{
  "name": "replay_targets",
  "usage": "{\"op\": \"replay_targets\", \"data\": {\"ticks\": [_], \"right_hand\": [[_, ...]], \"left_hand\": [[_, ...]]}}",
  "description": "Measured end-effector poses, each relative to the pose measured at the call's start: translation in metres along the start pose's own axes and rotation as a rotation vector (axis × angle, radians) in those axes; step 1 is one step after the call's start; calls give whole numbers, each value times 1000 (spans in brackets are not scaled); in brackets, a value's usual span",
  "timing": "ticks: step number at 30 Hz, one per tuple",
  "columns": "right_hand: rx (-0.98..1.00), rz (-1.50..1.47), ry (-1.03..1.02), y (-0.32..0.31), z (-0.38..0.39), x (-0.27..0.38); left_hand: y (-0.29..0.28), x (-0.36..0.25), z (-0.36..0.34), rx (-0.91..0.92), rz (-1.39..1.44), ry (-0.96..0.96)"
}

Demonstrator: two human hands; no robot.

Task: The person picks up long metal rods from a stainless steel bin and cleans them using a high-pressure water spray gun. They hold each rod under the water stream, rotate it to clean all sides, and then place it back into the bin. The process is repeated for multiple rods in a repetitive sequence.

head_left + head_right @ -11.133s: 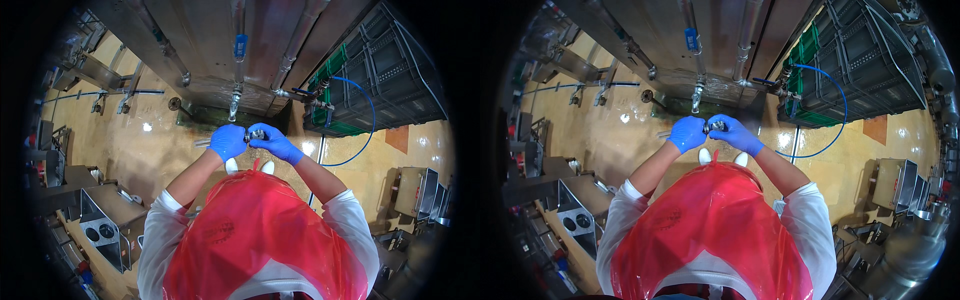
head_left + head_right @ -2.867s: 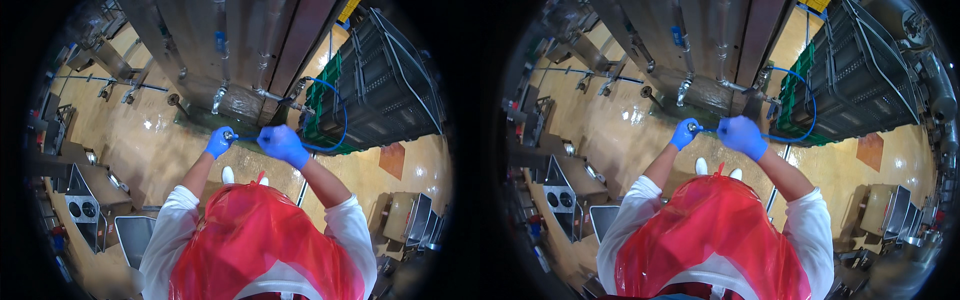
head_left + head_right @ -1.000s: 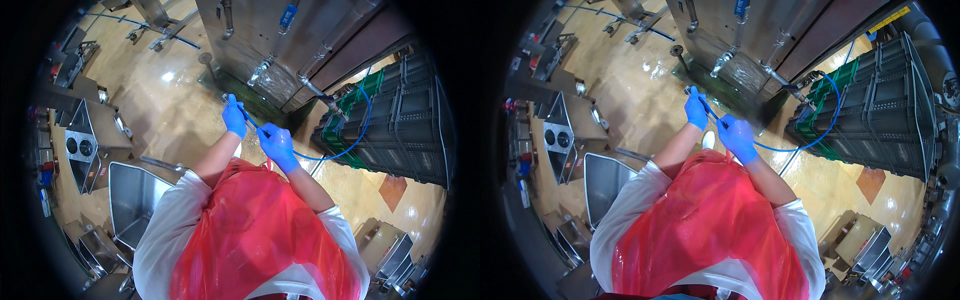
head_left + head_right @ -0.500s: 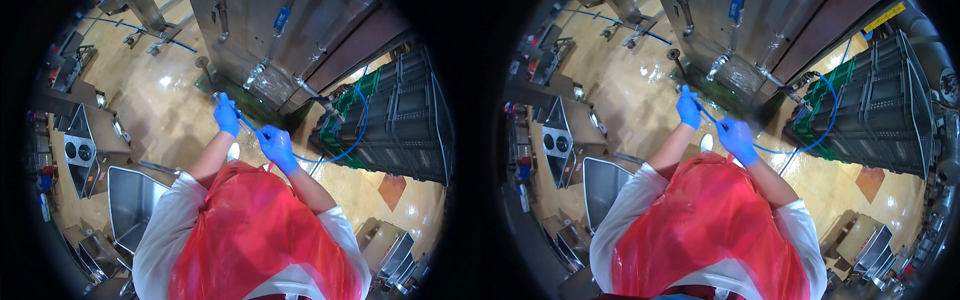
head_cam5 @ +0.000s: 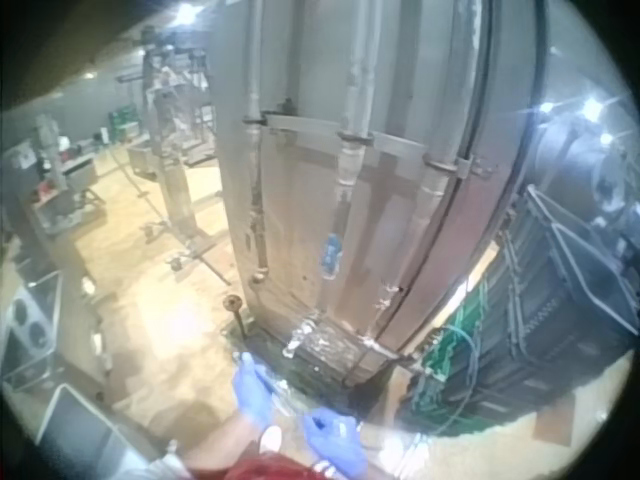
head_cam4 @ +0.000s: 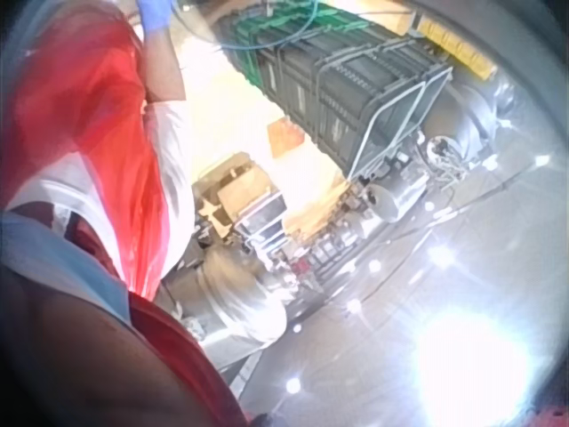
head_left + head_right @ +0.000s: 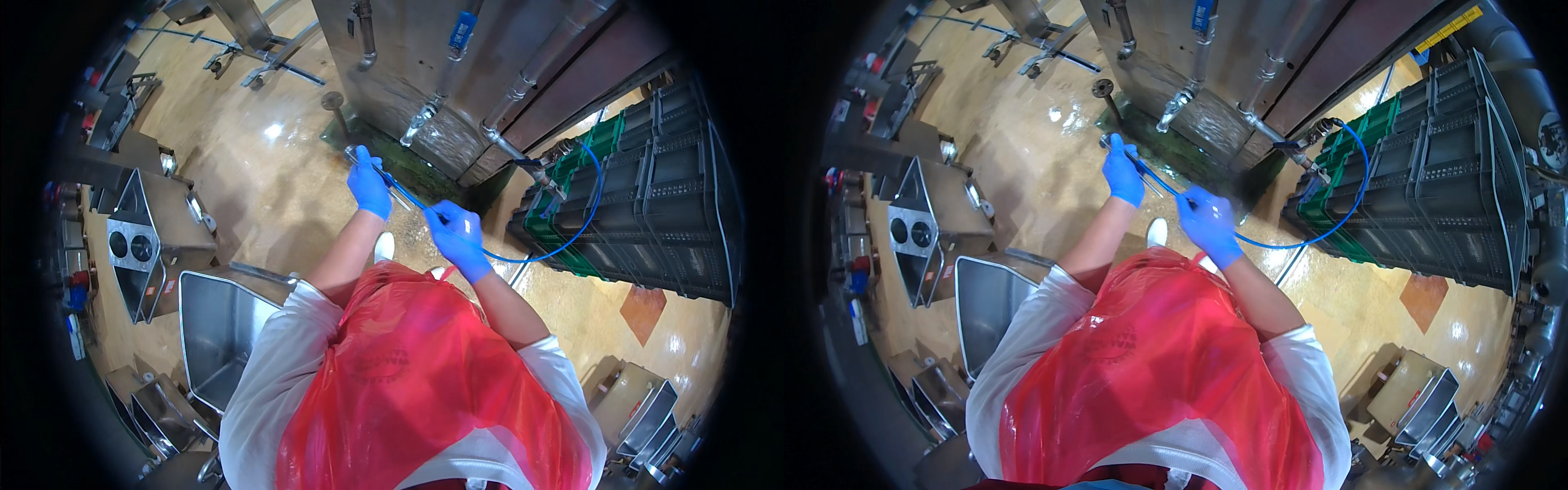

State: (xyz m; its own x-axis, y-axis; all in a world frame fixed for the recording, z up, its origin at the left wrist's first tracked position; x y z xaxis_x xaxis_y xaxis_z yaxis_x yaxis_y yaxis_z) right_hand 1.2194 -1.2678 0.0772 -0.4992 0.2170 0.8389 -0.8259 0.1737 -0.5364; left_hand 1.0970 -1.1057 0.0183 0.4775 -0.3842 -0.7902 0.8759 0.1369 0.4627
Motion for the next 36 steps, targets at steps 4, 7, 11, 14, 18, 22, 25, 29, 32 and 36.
{"op": "replay_targets", "data": {"ticks": [4,7,11,14,18,22,25,29,32,36], "right_hand": [[-51,182,95,-37,43,-84],[-102,183,195,-53,71,-104],[-122,45,224,-57,76,-82],[-109,-83,102,-48,77,-46],[-70,-150,-2,-35,76,8],[-53,-232,8,-26,67,22],[-90,-178,-12,-19,62,20],[-89,-243,-32,-14,56,21],[-72,-227,-79,-9,49,20],[-42,-124,-67,15,1,30]], "left_hand": [[-14,-33,-15,-16,-4,76],[-19,-39,-18,99,89,1],[-12,-46,-15,292,292,-109],[-6,-38,-16,256,268,-131],[-7,-28,-18,116,191,18],[-3,-37,-16,39,200,106],[-7,-38,-17,40,207,115],[-10,-40,-17,1,244,119],[-10,-40,-15,-17,267,142],[18,-30,17,3,156,117]]}}
Point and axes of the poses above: each hand's wrist, its own z-axis away from the middle knuckle, its own y-axis out of the palm, x = y × z, the point moved 2 cm from there along -z, towards the middle knuckle, and after that the axes turned 13 degrees about x, right-handed, at the moved point
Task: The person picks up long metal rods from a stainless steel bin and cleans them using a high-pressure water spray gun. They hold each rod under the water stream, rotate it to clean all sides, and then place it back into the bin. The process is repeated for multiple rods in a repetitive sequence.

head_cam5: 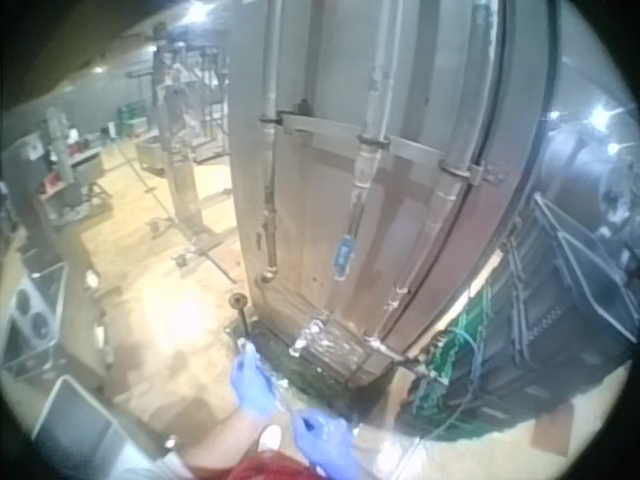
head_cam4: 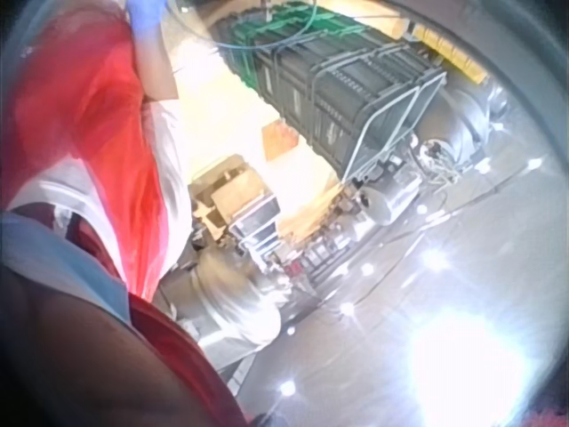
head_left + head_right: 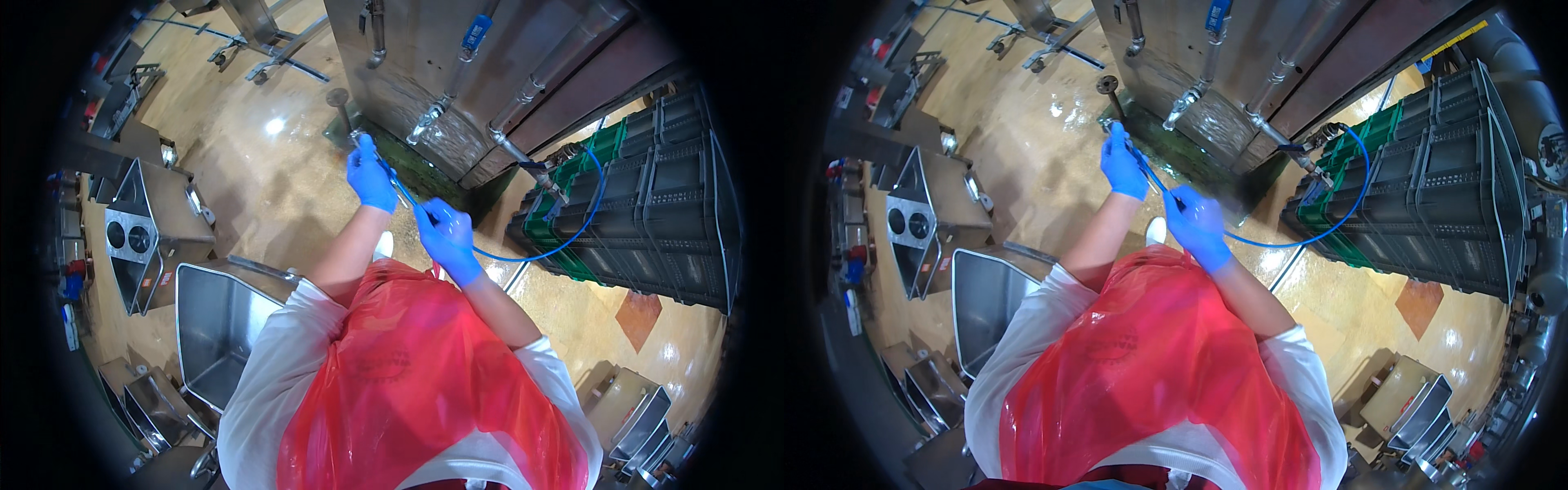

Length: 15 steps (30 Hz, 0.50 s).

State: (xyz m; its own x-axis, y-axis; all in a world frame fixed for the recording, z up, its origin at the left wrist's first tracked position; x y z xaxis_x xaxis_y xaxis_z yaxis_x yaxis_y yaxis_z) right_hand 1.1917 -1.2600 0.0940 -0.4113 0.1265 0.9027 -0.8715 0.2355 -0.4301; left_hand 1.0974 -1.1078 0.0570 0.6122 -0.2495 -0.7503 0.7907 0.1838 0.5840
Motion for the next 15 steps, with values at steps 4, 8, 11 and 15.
{"op": "replay_targets", "data": {"ticks": [4,8,11,15], "right_hand": [[43,95,-25,-6,0,2],[108,196,5,-10,5,1],[44,63,7,4,-12,2],[95,56,4,0,2,0]], "left_hand": [[-14,1,-16,-11,8,39],[-26,1,-20,-39,51,46],[-1,5,0,-43,-41,-18],[-15,-1,-14,-7,-29,52]]}}
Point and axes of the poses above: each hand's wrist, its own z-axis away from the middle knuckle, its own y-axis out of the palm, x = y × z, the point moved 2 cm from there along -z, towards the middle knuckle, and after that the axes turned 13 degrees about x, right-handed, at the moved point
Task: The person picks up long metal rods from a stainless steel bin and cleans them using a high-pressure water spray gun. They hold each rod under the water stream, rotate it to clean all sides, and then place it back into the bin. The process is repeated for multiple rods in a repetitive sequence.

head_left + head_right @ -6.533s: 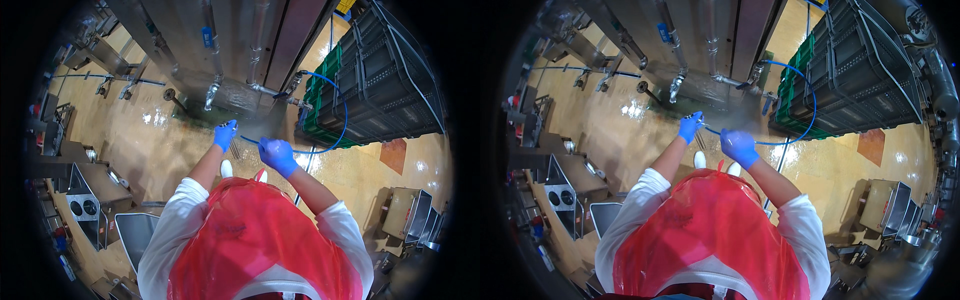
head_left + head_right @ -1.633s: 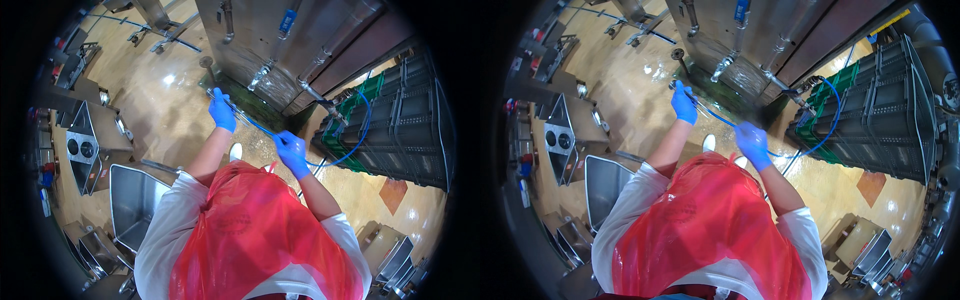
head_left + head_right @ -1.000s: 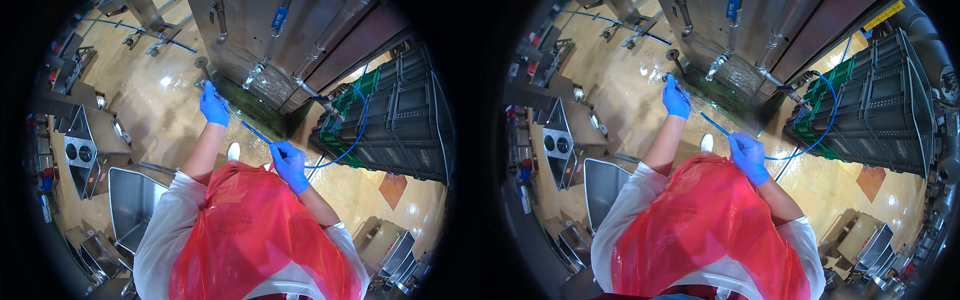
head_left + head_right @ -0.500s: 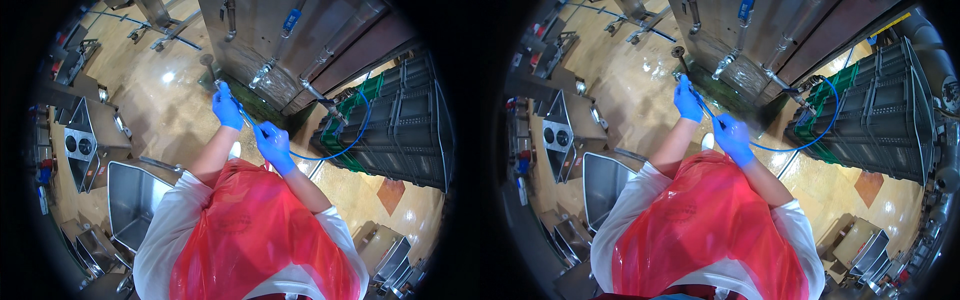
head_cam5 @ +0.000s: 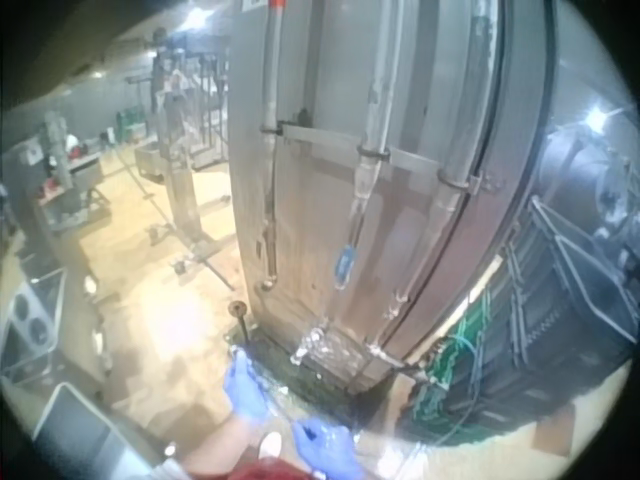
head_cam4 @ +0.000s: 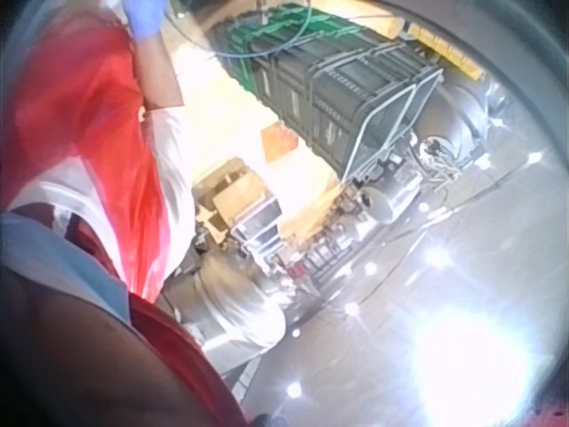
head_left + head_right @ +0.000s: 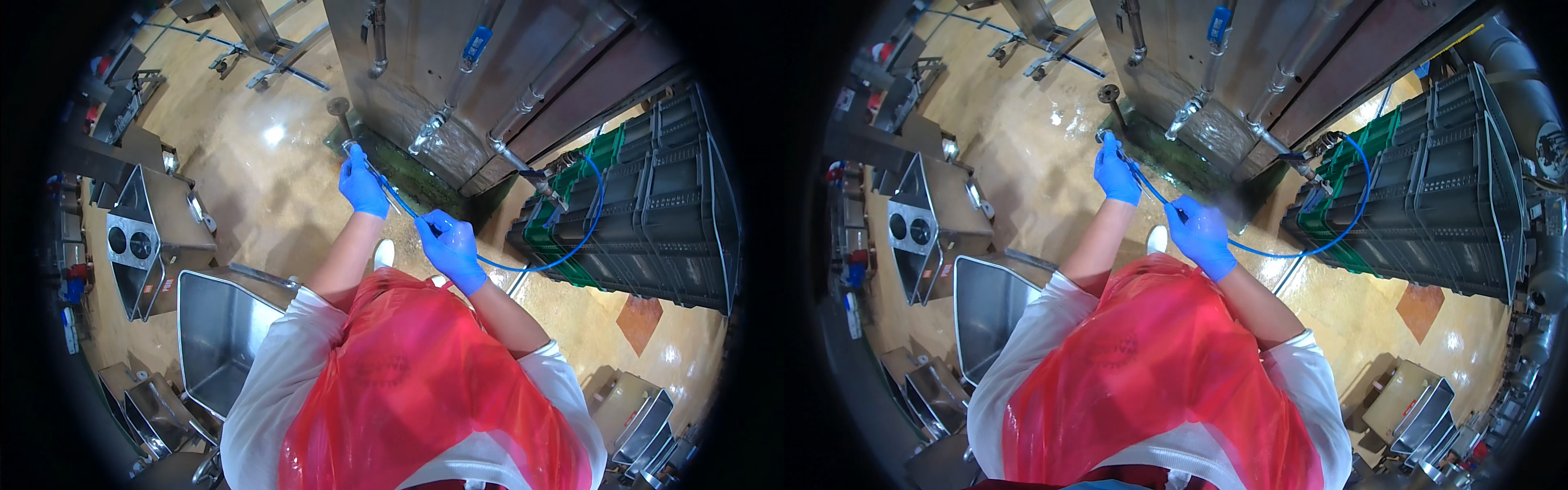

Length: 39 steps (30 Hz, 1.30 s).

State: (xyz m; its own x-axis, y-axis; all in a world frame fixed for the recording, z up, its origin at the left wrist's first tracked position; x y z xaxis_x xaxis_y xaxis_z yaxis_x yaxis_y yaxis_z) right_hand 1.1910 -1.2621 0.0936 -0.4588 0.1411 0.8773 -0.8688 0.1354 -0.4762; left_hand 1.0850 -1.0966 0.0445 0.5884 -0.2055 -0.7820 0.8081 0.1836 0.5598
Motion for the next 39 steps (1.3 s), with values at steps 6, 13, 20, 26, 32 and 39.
{"op": "replay_targets", "data": {"ticks": [6,13,20,26,32,39], "right_hand": [[-103,9,-46,2,-22,2],[-107,334,256,-65,84,-100],[-237,56,239,-78,101,-96],[-218,-25,95,-60,92,-49],[-168,-65,9,-40,76,1],[-175,-106,23,-31,67,-6]], "left_hand": [[1,15,-6,-40,7,-14],[-32,-45,-33,118,167,-115],[-3,-45,-21,253,344,-142],[0,-21,-26,274,230,-300],[2,-9,-18,50,43,-223],[17,-25,-8,6,34,-182]]}}
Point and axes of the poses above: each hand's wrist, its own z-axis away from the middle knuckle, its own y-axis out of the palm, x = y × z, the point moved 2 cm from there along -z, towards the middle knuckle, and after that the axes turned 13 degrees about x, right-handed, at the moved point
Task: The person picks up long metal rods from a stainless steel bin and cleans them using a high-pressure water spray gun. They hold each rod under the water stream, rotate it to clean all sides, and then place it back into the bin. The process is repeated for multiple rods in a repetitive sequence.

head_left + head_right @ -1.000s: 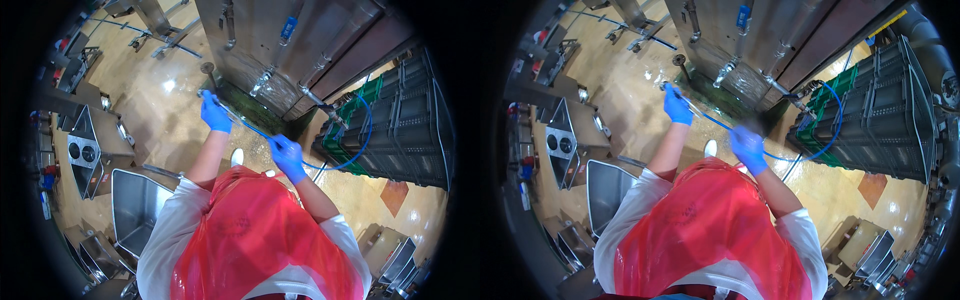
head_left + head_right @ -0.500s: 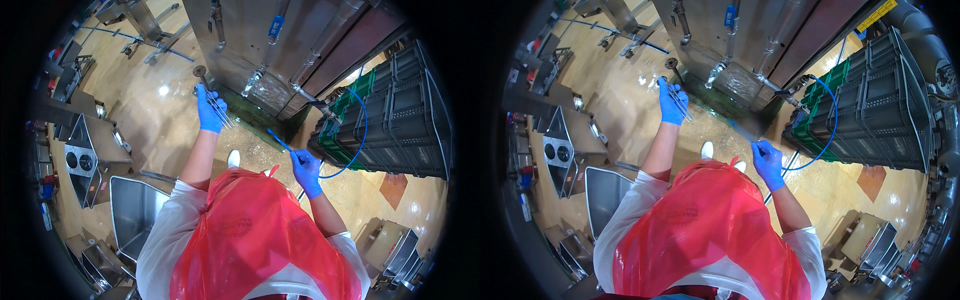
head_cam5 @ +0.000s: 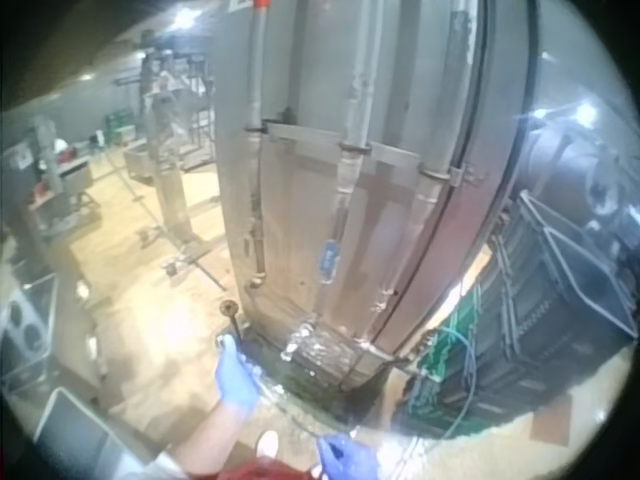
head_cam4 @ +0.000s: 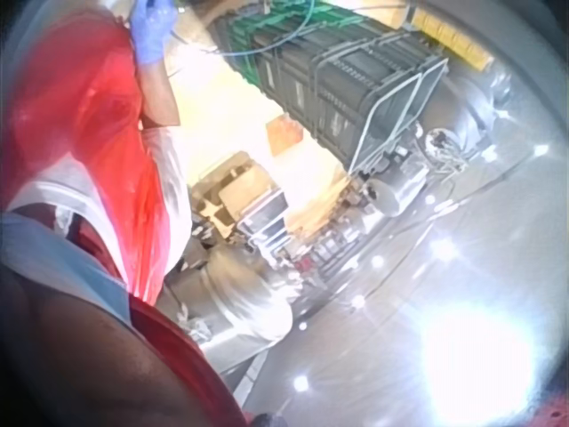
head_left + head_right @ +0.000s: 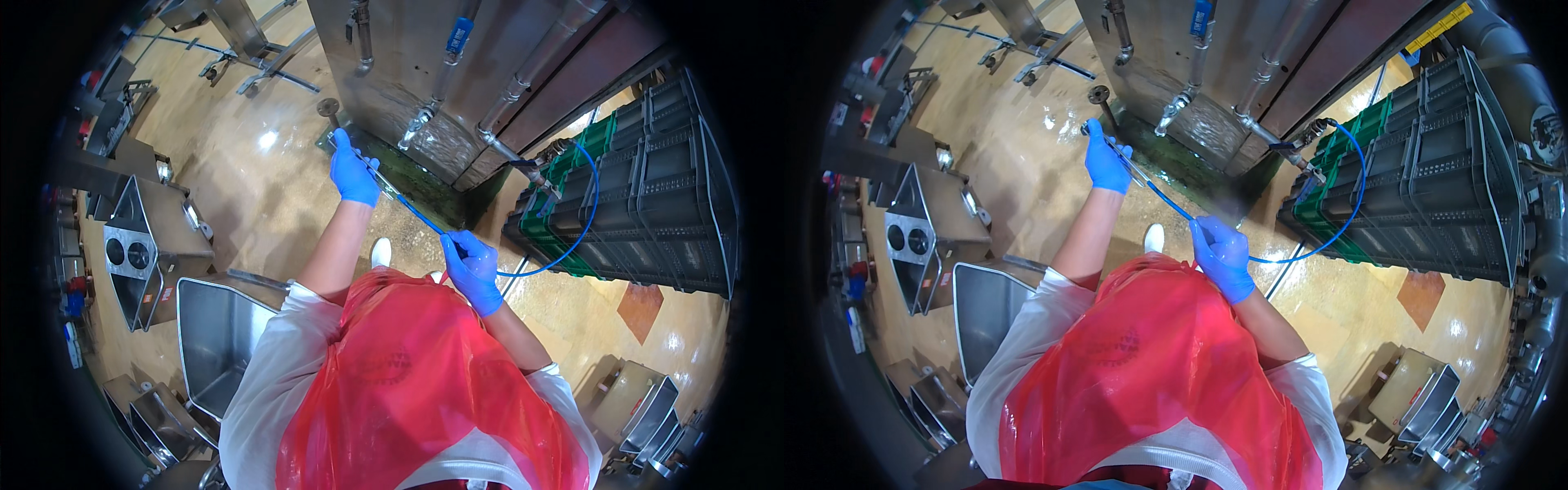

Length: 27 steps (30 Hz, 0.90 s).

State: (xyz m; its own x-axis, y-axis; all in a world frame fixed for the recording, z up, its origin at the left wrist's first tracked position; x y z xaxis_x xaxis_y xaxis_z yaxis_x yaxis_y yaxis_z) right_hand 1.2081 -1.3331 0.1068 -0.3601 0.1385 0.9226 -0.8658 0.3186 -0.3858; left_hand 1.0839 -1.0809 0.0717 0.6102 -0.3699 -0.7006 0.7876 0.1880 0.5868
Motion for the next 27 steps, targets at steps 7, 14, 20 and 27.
{"op": "replay_targets", "data": {"ticks": [7,14,20,27], "right_hand": [[-10,70,-56,12,-18,2],[86,165,-40,29,-45,5],[28,176,-96,39,-57,0],[85,167,-44,50,-59,1]], "left_hand": [[3,-1,8,35,6,-1],[-8,19,6,23,-10,-72],[4,33,24,50,-62,-54],[-5,24,24,7,-134,18]]}}
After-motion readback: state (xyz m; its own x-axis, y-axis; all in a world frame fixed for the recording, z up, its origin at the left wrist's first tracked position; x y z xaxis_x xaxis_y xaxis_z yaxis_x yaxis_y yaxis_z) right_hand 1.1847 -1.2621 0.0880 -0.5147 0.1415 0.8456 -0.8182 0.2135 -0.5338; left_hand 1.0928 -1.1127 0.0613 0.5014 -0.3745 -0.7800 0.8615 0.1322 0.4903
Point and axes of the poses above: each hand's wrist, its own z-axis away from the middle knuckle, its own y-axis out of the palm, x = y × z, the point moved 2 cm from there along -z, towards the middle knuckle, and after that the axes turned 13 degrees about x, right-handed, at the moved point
